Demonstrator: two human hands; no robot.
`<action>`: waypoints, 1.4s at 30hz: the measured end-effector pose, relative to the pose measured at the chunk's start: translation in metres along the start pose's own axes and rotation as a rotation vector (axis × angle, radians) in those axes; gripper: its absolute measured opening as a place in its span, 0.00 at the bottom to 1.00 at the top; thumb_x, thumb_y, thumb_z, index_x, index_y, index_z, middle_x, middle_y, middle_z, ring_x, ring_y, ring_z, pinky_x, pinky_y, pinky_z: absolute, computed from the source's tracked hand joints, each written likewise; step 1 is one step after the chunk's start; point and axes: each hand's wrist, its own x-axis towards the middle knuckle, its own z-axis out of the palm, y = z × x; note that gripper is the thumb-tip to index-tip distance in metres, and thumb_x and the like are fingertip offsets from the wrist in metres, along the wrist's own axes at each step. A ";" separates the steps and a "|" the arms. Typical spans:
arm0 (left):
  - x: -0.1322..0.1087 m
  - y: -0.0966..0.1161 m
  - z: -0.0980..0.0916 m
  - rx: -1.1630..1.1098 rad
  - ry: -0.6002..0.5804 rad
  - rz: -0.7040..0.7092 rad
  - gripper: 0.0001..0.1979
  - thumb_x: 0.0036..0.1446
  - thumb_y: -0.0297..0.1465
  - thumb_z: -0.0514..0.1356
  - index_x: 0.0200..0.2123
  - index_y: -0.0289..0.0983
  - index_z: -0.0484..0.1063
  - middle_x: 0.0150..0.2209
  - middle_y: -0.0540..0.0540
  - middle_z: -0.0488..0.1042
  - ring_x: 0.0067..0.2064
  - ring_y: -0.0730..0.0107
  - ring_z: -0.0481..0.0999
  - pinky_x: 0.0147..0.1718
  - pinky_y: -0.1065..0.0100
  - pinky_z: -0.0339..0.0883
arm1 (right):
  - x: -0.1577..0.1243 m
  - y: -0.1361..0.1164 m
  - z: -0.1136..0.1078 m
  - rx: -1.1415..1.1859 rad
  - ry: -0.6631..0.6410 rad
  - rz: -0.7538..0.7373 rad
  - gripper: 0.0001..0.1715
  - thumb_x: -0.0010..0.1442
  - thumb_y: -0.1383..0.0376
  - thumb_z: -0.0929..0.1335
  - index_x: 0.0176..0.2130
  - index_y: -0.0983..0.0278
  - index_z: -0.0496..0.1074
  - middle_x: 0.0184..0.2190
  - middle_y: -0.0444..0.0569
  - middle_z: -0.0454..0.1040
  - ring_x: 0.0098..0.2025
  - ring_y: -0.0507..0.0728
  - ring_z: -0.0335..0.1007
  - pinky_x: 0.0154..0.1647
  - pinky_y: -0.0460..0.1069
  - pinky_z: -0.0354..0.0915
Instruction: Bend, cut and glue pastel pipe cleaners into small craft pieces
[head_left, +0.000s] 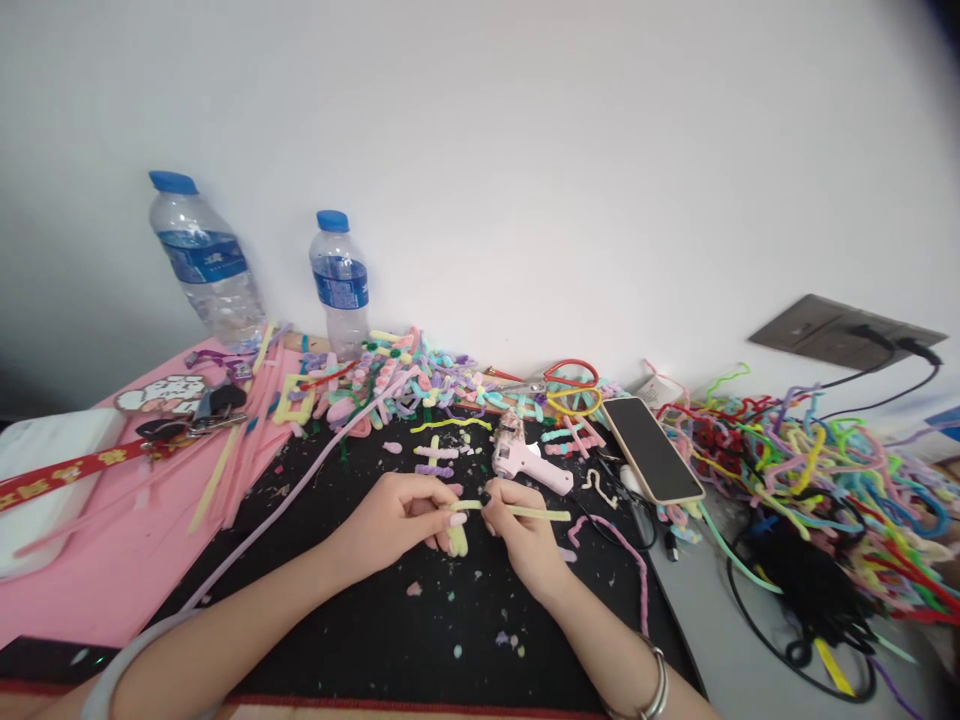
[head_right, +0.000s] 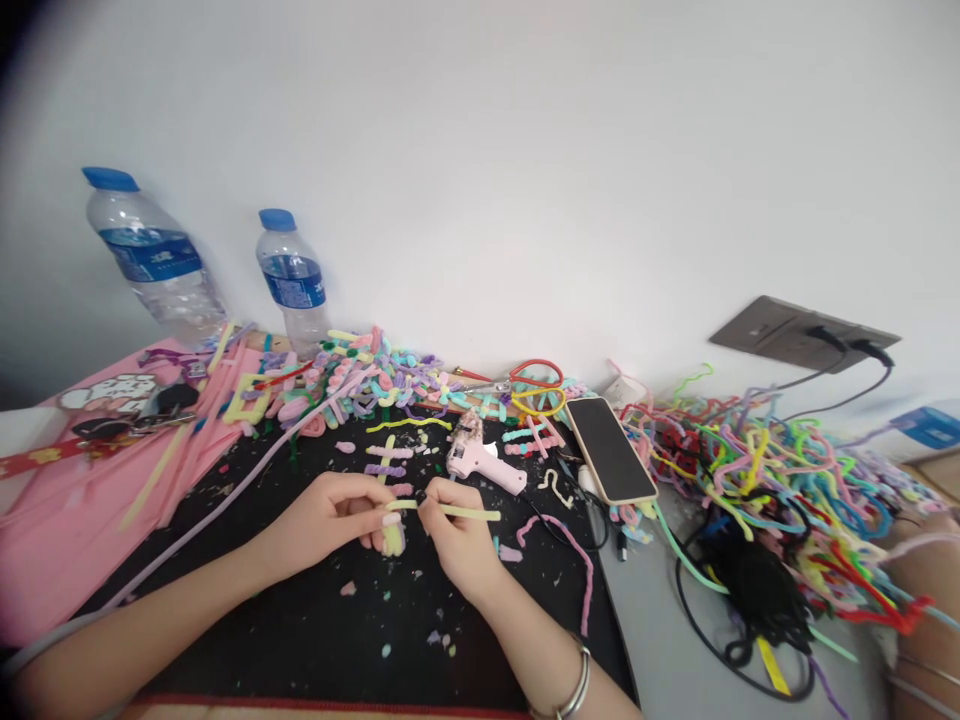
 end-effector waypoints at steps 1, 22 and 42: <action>0.000 -0.001 0.000 -0.015 -0.001 -0.021 0.06 0.54 0.31 0.61 0.31 0.34 0.72 0.24 0.49 0.77 0.25 0.70 0.77 0.26 0.72 0.70 | 0.000 0.000 0.000 -0.006 0.002 0.004 0.20 0.58 0.64 0.62 0.18 0.62 0.55 0.16 0.39 0.54 0.21 0.50 0.48 0.23 0.47 0.46; 0.002 0.001 -0.001 -0.070 0.192 -0.011 0.05 0.48 0.30 0.65 0.28 0.35 0.78 0.23 0.49 0.79 0.24 0.70 0.77 0.27 0.72 0.72 | -0.002 0.004 0.003 -0.053 0.008 -0.034 0.21 0.61 0.62 0.62 0.19 0.63 0.57 0.17 0.40 0.56 0.22 0.50 0.49 0.24 0.46 0.47; 0.003 0.001 -0.008 0.023 0.134 -0.010 0.06 0.52 0.31 0.62 0.31 0.35 0.78 0.26 0.47 0.80 0.28 0.66 0.79 0.30 0.70 0.71 | -0.002 0.006 -0.003 -0.051 0.082 -0.015 0.23 0.62 0.58 0.61 0.19 0.62 0.57 0.17 0.40 0.54 0.21 0.50 0.48 0.23 0.47 0.46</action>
